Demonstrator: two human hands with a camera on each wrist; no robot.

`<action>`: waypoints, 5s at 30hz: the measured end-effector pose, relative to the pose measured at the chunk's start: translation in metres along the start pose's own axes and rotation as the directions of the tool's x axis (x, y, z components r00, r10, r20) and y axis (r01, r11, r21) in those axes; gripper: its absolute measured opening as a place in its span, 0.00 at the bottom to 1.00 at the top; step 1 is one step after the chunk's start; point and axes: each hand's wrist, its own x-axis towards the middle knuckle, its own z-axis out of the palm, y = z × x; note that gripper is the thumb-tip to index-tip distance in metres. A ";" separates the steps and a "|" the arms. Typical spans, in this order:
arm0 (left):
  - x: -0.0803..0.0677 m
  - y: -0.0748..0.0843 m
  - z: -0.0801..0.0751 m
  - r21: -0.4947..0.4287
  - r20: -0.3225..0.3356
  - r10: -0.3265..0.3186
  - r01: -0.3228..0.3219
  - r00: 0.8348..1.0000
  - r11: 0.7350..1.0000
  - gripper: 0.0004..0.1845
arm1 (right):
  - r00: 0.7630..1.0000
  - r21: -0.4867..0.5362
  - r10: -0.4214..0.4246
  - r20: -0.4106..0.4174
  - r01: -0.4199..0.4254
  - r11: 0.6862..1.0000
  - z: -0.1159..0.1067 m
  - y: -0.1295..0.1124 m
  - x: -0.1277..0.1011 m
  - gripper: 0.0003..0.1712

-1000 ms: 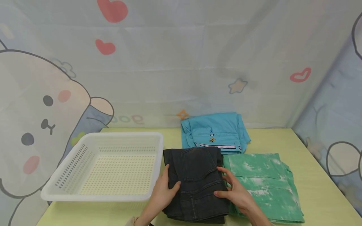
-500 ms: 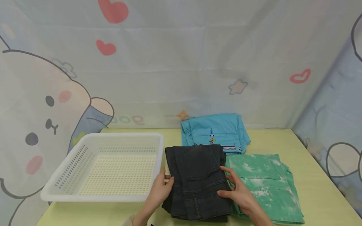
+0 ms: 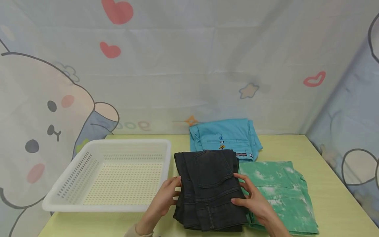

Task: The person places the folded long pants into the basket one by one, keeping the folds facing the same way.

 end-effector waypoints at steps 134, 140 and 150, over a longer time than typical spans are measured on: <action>-0.017 0.026 -0.050 -0.042 0.203 0.028 -0.020 0.979 0.999 0.34 | 0.983 0.225 0.072 0.167 -0.109 0.968 0.011 -0.022 0.013 0.46; -0.018 0.029 -0.051 -0.058 0.223 0.025 -0.013 0.975 0.998 0.34 | 0.984 0.228 0.044 0.172 -0.083 0.970 0.011 -0.025 0.012 0.44; -0.019 0.033 -0.050 -0.094 0.237 0.037 -0.015 0.971 0.995 0.35 | 0.989 0.209 0.022 0.148 -0.053 0.976 0.010 -0.033 0.011 0.44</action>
